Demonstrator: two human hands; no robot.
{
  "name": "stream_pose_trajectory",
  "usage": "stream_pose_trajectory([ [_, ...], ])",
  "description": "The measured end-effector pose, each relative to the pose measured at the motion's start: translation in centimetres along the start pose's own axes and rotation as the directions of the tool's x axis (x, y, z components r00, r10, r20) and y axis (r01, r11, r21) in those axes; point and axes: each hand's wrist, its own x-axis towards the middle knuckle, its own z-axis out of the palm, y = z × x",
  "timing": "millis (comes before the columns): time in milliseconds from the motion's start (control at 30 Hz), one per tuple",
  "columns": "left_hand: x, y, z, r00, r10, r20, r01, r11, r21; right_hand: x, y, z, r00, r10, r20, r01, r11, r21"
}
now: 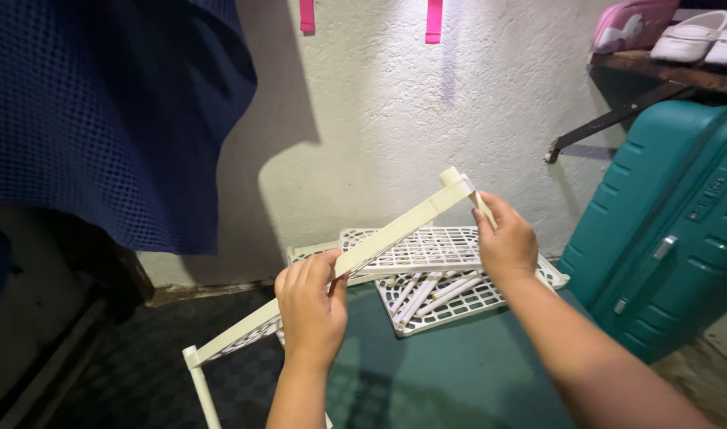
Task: The person assembles a white plastic shelving unit by inserting vertical poles into the corners of perforated shelf panels. They repeatedly connect and disconnect components, then briefly adjust a nearby fan before returning to the shelf parts.
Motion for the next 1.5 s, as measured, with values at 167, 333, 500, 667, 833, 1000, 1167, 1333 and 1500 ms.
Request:
stream_pose_trajectory([
  [167,-0.2,-0.8,-0.2,1.000,0.003,-0.022,-0.003,1.000,0.015,3.0,3.4,-0.6,0.704,0.332,0.627,-0.666,0.614,0.423],
  [333,-0.5,-1.1,-0.2,0.999,-0.010,0.048,0.013,0.998,-0.054,3.6,7.6,-4.4,0.287,-0.203,0.936,-0.957,-0.017,0.289],
  [500,-0.6,0.2,0.4,0.997,-0.022,0.068,0.025,0.999,-0.045,0.8,6.2,-3.2,0.714,0.249,0.654,-0.637,0.617,0.462],
  [667,-0.6,-0.1,0.5,0.999,0.007,0.041,-0.006,0.999,-0.037,-0.8,5.2,-3.4,0.898,0.223,0.380,-0.360,0.868,0.341],
  [833,-0.1,-1.6,0.0,0.999,0.006,-0.050,-0.001,0.996,0.091,-1.5,11.5,-2.0,0.544,0.265,0.796,-0.822,0.360,0.442],
  [1000,1.0,-1.1,-2.4,0.964,-0.227,-0.137,0.237,0.970,0.055,-7.0,23.6,1.2,0.216,0.536,0.816,-0.933,-0.134,0.335],
  [1167,2.4,-0.1,-3.9,0.844,-0.505,-0.182,0.470,0.858,-0.207,-14.6,28.7,7.6,-0.106,0.582,0.806,-0.910,-0.383,0.157],
  [1333,2.5,-3.0,-4.6,0.873,-0.430,-0.232,0.341,0.877,-0.339,-9.3,25.7,11.7,0.218,0.494,0.842,-0.901,-0.229,0.368],
  [1500,0.4,-3.4,-2.2,0.789,-0.594,-0.160,0.551,0.798,-0.245,-5.8,17.0,9.6,0.452,0.623,0.639,-0.884,0.218,0.413],
])
